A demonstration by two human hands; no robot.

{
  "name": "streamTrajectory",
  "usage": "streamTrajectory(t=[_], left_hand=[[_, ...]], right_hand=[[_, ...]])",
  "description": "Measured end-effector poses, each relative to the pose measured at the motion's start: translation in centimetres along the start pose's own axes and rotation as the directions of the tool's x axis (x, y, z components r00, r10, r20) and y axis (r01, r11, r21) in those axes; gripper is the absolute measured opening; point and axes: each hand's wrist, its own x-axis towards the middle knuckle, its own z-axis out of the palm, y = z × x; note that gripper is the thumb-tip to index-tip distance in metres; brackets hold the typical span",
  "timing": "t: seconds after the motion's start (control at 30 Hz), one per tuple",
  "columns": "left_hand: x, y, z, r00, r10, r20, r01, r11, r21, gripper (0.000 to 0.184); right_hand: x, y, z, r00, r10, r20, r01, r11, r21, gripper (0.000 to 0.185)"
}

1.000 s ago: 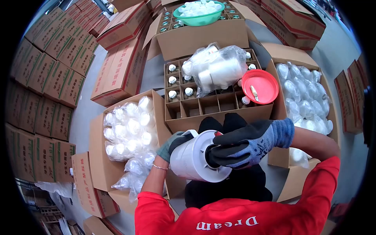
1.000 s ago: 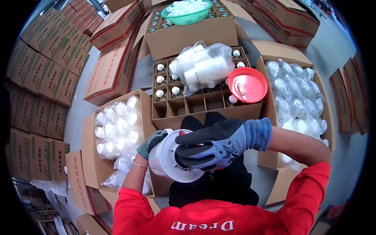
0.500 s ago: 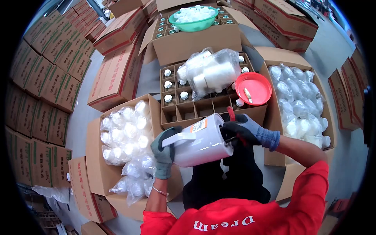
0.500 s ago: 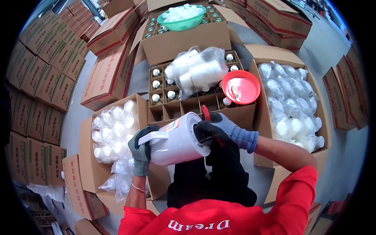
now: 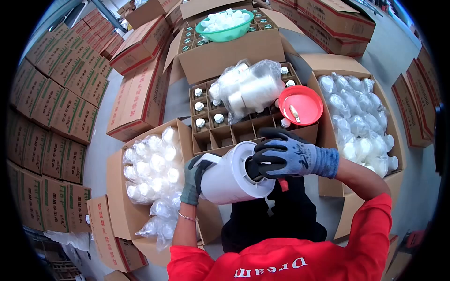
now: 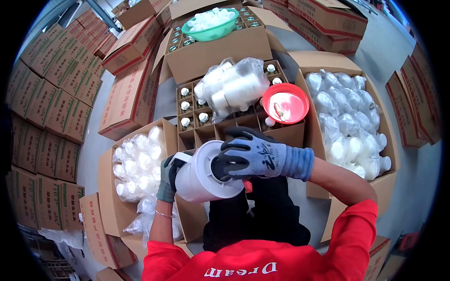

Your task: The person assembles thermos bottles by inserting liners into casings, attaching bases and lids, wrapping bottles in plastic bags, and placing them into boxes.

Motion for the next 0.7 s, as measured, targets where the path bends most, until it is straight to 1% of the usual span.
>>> streamTrajectory(t=[0.03,0.07,0.13,0.17,0.2,0.23,0.3,0.33,0.37,0.4,0.43,0.47,0.5,0.53,0.57,0.6,0.63,0.67,0.7], left_hand=[[0.3,0.3,-0.1,1.0,0.005,0.031,-0.006,1.0,0.015,0.019],[0.6,0.6,-0.4,0.994,-0.021,0.11,0.018,0.999,0.028,0.02],[1.5,1.2,-0.9,0.964,-0.07,0.256,0.058,0.997,0.055,0.022],[1.9,1.1,-0.6,0.958,-0.031,0.284,0.026,0.999,0.018,0.024],[2.3,1.0,-0.3,0.951,0.009,0.309,-0.003,1.0,-0.019,0.026],[2.4,0.8,-0.1,0.942,0.047,0.332,-0.03,0.998,-0.056,0.028],[1.8,-0.8,1.0,0.92,-0.098,0.378,0.194,0.955,-0.225,0.028],[1.7,-1.4,1.3,0.923,-0.069,0.379,0.165,0.959,-0.228,0.026],[1.7,-2.3,1.5,0.951,0.081,0.299,-0.021,0.98,-0.2,0.023],[1.7,-3.2,1.6,0.951,0.229,0.21,-0.201,0.969,-0.145,0.02],[2.1,-0.9,1.0,0.939,-0.09,0.331,0.197,0.932,-0.304,0.02],[2.6,1.3,0.5,0.818,-0.399,0.414,0.558,0.723,-0.406,0.021],[1.9,2.3,0.7,0.845,-0.482,0.232,0.532,0.706,-0.468,0.022],[2.3,3.1,0.4,0.883,-0.438,0.166,0.465,0.777,-0.424,0.022],[2.6,3.4,-0.1,0.896,-0.418,0.148,0.443,0.823,-0.356,0.024],[2.2,2.3,-0.1,0.928,-0.362,0.087,0.361,0.819,-0.446,0.026],[3.1,3.3,-0.8,0.952,-0.298,0.07,0.303,0.884,-0.356,0.027],[4.1,4.9,-1.4,0.992,-0.128,0.021,0.13,0.964,-0.232,0.027],[4.9,6.3,-2.0,0.998,0.053,-0.019,-0.055,0.994,-0.098,0.027]], right_hand=[[-0.1,0.0,0.1,1.0,-0.001,0.025,0.001,1.0,0.026,0.05],[-0.6,0.4,0.9,1.0,0.003,-0.012,-0.002,0.997,0.074,0.049],[-1.1,1.0,1.1,0.999,0.013,0.033,-0.019,0.986,0.165,0.05],[-1.3,1.2,1.2,0.998,0.018,0.056,-0.029,0.977,0.212,0.05],[-1.4,1.4,1.4,0.994,-0.028,0.11,0.008,0.983,0.183,0.052],[-1.5,1.3,1.5,0.996,-0.023,0.092,0.004,0.98,0.198,0.05],[-1.4,0.8,1.9,0.998,-0.011,0.055,-0.002,0.973,0.23,0.047],[-1.2,0.9,1.9,0.999,-0.036,-0.009,0.037,0.98,0.193,0.047],[-0.9,0.7,1.9,0.998,0.044,0.05,-0.055,0.967,0.249,0.045],[-0.8,0.3,1.7,0.985,0.13,0.117,-0.159,0.943,0.293,0.043],[-0.9,-0.3,1.4,0.954,0.23,0.192,-0.282,0.905,0.318,0.04],[-0.9,-0.2,2.4,0.962,0.242,-0.128,-0.173,0.899,0.403,0.036],[-1.8,-0.4,3.3,0.952,0.289,-0.105,-0.228,0.892,0.39,0.036],[-2.1,-0.6,3.5,0.965,0.256,-0.052,-0.217,0.895,0.391,0.037],[-2.5,-0.6,3.6,0.976,0.218,0.002,-0.201,0.895,0.398,0.038],[-3.3,-0.6,3.7,0.99,0.137,-0.028,-0.121,0.939,0.321,0.038],[-4.1,-0.6,4.0,0.997,0.052,-0.053,-0.037,0.968,0.247,0.038],[-5.3,0.5,4.9,1.0,0.026,0.003,-0.026,0.964,0.264,0.042],[-6.3,1.5,4.6,0.998,0.033,-0.06,-0.022,0.984,0.179,0.046]])
